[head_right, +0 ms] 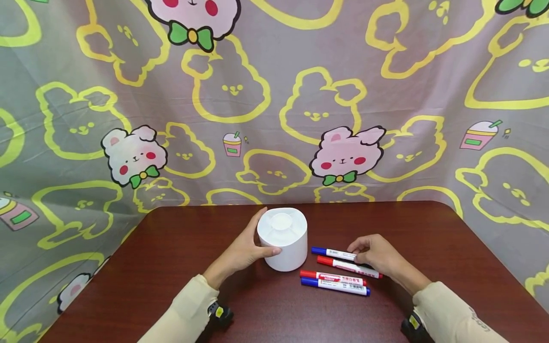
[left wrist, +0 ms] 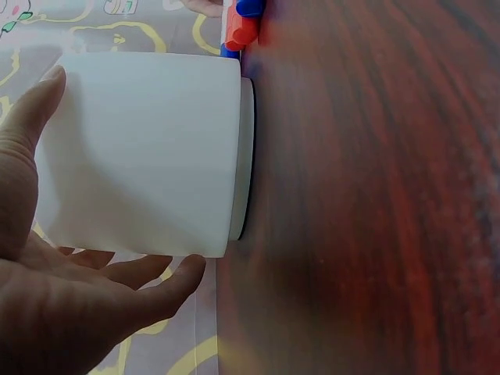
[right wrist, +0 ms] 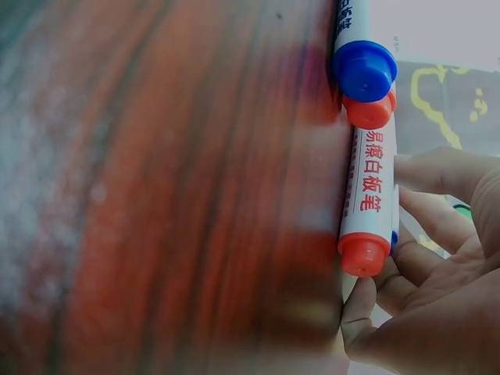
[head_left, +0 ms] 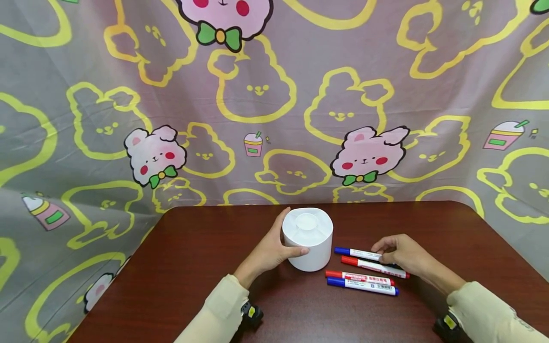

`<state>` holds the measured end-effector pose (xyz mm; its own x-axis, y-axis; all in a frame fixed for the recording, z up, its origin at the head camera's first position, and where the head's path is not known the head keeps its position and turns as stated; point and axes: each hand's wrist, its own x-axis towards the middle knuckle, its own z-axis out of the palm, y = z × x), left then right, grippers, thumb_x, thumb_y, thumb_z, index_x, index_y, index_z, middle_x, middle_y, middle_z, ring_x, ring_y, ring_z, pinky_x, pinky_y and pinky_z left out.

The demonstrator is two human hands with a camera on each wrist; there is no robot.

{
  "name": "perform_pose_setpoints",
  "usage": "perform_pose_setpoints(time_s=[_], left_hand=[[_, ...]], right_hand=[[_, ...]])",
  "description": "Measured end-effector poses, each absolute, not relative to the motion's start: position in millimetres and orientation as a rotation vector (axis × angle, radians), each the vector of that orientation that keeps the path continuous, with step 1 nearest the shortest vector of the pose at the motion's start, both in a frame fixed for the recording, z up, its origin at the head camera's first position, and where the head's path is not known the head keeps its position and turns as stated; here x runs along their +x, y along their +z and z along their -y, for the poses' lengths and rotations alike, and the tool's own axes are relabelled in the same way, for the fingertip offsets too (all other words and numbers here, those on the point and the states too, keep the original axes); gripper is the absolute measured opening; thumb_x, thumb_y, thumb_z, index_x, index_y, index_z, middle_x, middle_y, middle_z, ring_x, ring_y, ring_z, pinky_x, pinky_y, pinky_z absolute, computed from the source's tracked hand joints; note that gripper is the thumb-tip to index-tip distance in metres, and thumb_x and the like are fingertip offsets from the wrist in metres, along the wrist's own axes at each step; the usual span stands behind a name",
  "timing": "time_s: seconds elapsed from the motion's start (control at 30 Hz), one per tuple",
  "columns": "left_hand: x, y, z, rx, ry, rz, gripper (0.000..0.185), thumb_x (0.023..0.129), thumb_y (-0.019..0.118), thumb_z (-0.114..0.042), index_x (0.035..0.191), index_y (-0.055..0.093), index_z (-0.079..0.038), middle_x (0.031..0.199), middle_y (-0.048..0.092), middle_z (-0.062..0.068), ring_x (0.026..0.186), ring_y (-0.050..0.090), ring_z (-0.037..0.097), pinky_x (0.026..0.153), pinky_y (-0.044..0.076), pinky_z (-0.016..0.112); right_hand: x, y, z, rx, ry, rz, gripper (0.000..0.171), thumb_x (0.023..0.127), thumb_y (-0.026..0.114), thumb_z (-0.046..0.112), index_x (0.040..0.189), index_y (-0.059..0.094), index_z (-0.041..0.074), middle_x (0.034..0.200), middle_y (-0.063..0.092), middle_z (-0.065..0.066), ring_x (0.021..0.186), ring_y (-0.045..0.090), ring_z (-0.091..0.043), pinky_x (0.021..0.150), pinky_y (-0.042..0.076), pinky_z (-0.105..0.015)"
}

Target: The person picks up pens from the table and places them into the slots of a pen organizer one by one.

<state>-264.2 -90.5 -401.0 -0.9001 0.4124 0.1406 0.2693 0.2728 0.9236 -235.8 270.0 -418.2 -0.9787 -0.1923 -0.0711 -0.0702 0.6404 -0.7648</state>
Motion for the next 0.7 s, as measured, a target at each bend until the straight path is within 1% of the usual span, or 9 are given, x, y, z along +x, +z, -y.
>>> perform_pose_setpoints(time_s=[0.13, 0.47, 0.6, 0.7], left_hand=[[-264.6, -400.9, 90.3, 0.640, 1.696, -2.404, 0.117, 0.081, 0.093, -0.021, 0.168, 0.015, -0.016, 0.166, 0.037, 0.012, 0.150, 0.038, 0.032, 0.127, 0.024, 0.058], [-265.2, -400.3, 90.6, 0.649, 1.686, -2.414, 0.118, 0.081, 0.093, -0.023, 0.168, 0.014, -0.016, 0.166, 0.037, 0.012, 0.150, 0.038, 0.031, 0.127, 0.023, 0.058], [-265.1, -400.4, 90.3, 0.643, 1.683, -2.413, 0.118, 0.081, 0.093, -0.023, 0.168, 0.015, -0.016, 0.166, 0.036, 0.012, 0.150, 0.038, 0.031, 0.127, 0.023, 0.058], [-265.7, -401.5, 90.3, 0.638, 1.685, -2.411, 0.118, 0.080, 0.093, -0.024, 0.168, 0.015, -0.017, 0.166, 0.037, 0.012, 0.150, 0.038, 0.031, 0.127, 0.023, 0.058]], right_hand=[[-235.3, -417.6, -271.0, -0.190, -1.237, -2.734, 0.014, 0.090, 0.073, 0.001, 0.103, 0.078, 0.003, 0.098, 0.071, -0.006, 0.092, 0.058, -0.021, 0.074, 0.050, -0.031], [-235.7, -413.8, -275.9, -0.141, -1.311, -2.712, 0.017, 0.095, 0.073, 0.009, 0.109, 0.078, 0.002, 0.110, 0.074, -0.011, 0.097, 0.061, -0.023, 0.078, 0.052, -0.034], [-235.5, -414.2, -275.7, -0.119, -1.375, -2.688, 0.018, 0.094, 0.074, 0.009, 0.109, 0.077, 0.000, 0.107, 0.075, -0.011, 0.092, 0.063, -0.021, 0.076, 0.053, -0.033], [-234.5, -414.5, -274.5, -0.111, -1.411, -2.689, 0.019, 0.093, 0.075, 0.011, 0.108, 0.076, 0.000, 0.105, 0.075, -0.010, 0.091, 0.063, -0.020, 0.076, 0.052, -0.032]])
